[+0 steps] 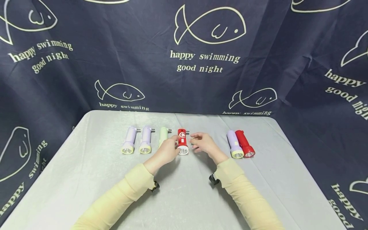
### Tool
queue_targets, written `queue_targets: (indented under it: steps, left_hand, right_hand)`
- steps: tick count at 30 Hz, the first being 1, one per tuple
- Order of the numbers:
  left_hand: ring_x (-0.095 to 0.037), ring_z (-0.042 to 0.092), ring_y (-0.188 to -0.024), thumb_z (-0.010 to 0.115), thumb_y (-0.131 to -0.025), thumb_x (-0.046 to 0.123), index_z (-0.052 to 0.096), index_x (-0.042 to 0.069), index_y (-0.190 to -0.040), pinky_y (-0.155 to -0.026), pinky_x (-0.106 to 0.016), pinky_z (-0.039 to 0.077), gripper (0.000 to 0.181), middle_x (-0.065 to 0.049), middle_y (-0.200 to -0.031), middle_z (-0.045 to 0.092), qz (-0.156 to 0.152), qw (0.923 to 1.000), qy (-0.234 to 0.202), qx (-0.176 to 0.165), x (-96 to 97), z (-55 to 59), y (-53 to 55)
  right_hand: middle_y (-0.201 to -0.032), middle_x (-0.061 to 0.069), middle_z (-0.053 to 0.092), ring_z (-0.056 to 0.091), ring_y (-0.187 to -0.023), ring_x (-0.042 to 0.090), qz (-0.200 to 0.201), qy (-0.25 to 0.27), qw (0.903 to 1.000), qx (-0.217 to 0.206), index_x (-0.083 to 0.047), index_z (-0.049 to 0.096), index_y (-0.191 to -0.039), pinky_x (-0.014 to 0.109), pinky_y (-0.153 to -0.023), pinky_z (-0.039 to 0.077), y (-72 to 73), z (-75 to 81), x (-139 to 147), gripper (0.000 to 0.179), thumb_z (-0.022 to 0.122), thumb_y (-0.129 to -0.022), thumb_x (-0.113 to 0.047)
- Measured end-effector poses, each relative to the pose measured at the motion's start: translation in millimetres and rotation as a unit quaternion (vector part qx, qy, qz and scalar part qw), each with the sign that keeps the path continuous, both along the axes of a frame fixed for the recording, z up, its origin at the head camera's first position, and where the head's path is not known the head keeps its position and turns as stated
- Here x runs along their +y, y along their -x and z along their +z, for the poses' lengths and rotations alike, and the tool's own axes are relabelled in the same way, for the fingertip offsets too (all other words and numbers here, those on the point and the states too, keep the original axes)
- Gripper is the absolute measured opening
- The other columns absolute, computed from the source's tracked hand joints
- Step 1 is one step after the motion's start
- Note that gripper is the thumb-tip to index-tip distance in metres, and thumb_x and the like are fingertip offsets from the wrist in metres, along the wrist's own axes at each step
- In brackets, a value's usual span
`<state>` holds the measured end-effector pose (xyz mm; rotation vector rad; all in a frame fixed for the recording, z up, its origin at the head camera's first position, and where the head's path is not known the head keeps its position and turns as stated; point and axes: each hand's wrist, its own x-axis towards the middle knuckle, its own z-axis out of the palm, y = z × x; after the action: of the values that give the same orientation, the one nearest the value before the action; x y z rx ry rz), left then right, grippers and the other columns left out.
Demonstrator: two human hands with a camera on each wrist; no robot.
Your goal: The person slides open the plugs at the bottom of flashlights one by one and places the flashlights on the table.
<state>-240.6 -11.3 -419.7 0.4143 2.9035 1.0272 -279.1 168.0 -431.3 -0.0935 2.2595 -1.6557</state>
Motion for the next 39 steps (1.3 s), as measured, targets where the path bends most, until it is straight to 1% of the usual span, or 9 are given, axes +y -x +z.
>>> queue_targets:
  steps: [3, 7, 12, 15, 20, 23, 28, 33, 39]
  left_hand:
    - [-0.025, 0.06, -0.103, 0.065, -0.084, 0.007, 0.049, -0.005, -0.129, -0.088, -0.036, 0.052, 0.049, -0.017, -0.113, 0.062, -0.004, 1.0, 0.0, -0.005, 0.8, 3.5, -0.2]
    - [-0.023, 0.058, -0.101, 0.064, -0.085, 0.01, 0.049, -0.004, -0.129, -0.088, -0.034, 0.051, 0.048, -0.016, -0.114, 0.061, -0.007, 0.9999, -0.006, -0.011, 4.1, 9.1, 1.6]
    - [-0.021, 0.057, -0.097, 0.065, -0.083, 0.013, 0.05, -0.001, -0.127, -0.085, -0.031, 0.05, 0.048, -0.016, -0.118, 0.059, -0.018, 0.9995, -0.025, 0.0, 10.0, 17.0, 4.5]
    - [-0.021, 0.057, -0.092, 0.065, -0.083, 0.015, 0.051, 0.001, -0.128, -0.084, -0.031, 0.049, 0.049, -0.013, -0.117, 0.059, -0.022, 0.9995, -0.022, 0.003, 13.2, 20.9, 5.4]
    - [-0.023, 0.058, -0.105, 0.066, -0.085, 0.02, 0.049, 0.005, -0.131, -0.09, -0.035, 0.049, 0.051, -0.012, -0.123, 0.057, -0.013, 0.9997, -0.019, -0.003, 17.2, 23.4, 5.6]
    - [-0.025, 0.054, -0.115, 0.066, -0.086, 0.021, 0.049, 0.006, -0.132, -0.095, -0.036, 0.047, 0.052, -0.012, -0.128, 0.055, -0.015, 0.9994, -0.027, 0.013, 19.2, 22.4, 6.4]
    - [-0.025, 0.051, -0.12, 0.065, -0.085, 0.021, 0.049, 0.007, -0.132, -0.101, -0.036, 0.043, 0.052, -0.01, -0.13, 0.055, -0.021, 0.9972, -0.052, 0.049, 22.4, 20.0, 8.5]
    - [-0.026, 0.05, -0.121, 0.065, -0.085, 0.022, 0.05, 0.007, -0.131, -0.102, -0.035, 0.042, 0.051, -0.011, -0.13, 0.055, -0.021, 0.9946, -0.079, 0.063, 25.8, 17.2, 11.6]
    - [-0.023, 0.05, -0.12, 0.065, -0.085, 0.024, 0.052, 0.009, -0.13, -0.101, -0.033, 0.042, 0.049, -0.007, -0.129, 0.054, -0.032, 0.9907, -0.115, 0.065, 31.4, 12.2, 16.4]
  right_hand:
    - [-0.111, 0.026, 0.06, 0.065, -0.08, 0.025, 0.001, -0.019, 0.9997, 0.013, 0.012, 0.044, -0.13, 0.044, -0.077, 0.057, -2.1, 6.6, 4.3, 0.048, 0.06, -0.091, -0.011]
    - [-0.113, 0.024, 0.059, 0.065, -0.084, 0.028, 0.001, -0.071, 0.9968, 0.036, 0.008, 0.048, -0.13, 0.041, -0.074, 0.058, -4.6, 17.2, 10.2, 0.049, 0.062, -0.09, -0.016]
    - [-0.114, 0.024, 0.059, 0.066, -0.084, 0.033, 0.002, -0.138, 0.9875, 0.076, 0.003, 0.053, -0.127, 0.041, -0.07, 0.058, -6.4, 29.1, 18.0, 0.046, 0.065, -0.088, -0.02]
    - [-0.111, 0.022, 0.061, 0.066, -0.079, 0.03, 0.004, -0.164, 0.9815, 0.099, 0.001, 0.055, -0.125, 0.038, -0.066, 0.058, -6.1, 32.9, 22.6, 0.044, 0.065, -0.088, -0.022]
    - [-0.105, 0.02, 0.065, 0.065, -0.079, 0.026, 0.002, -0.196, 0.9703, 0.142, 0.001, 0.058, -0.12, 0.029, -0.061, 0.055, -6.0, 35.8, 29.3, 0.04, 0.066, -0.087, -0.021]
    - [-0.102, 0.018, 0.067, 0.065, -0.085, 0.029, -0.008, -0.242, 0.9513, 0.192, 0.0, 0.06, -0.115, 0.033, -0.066, 0.056, -8.1, 38.4, 33.2, 0.037, 0.066, -0.086, -0.021]
    - [-0.103, 0.018, 0.067, 0.066, -0.084, 0.031, -0.041, -0.315, 0.9092, 0.269, 0.0, 0.062, -0.113, 0.043, -0.074, 0.053, -12.3, 42.6, 40.1, 0.037, 0.067, -0.085, -0.023]
    - [-0.103, 0.019, 0.067, 0.066, -0.08, 0.029, -0.077, -0.347, 0.8866, 0.296, 0.0, 0.062, -0.112, 0.045, -0.068, 0.051, -14.7, 42.2, 49.3, 0.038, 0.068, -0.083, -0.023]
    - [-0.102, 0.02, 0.065, 0.062, -0.089, 0.037, -0.107, -0.391, 0.8617, 0.306, -0.002, 0.059, -0.113, 0.053, -0.068, 0.049, -14.1, 37.0, 60.9, 0.038, 0.068, -0.082, -0.022]
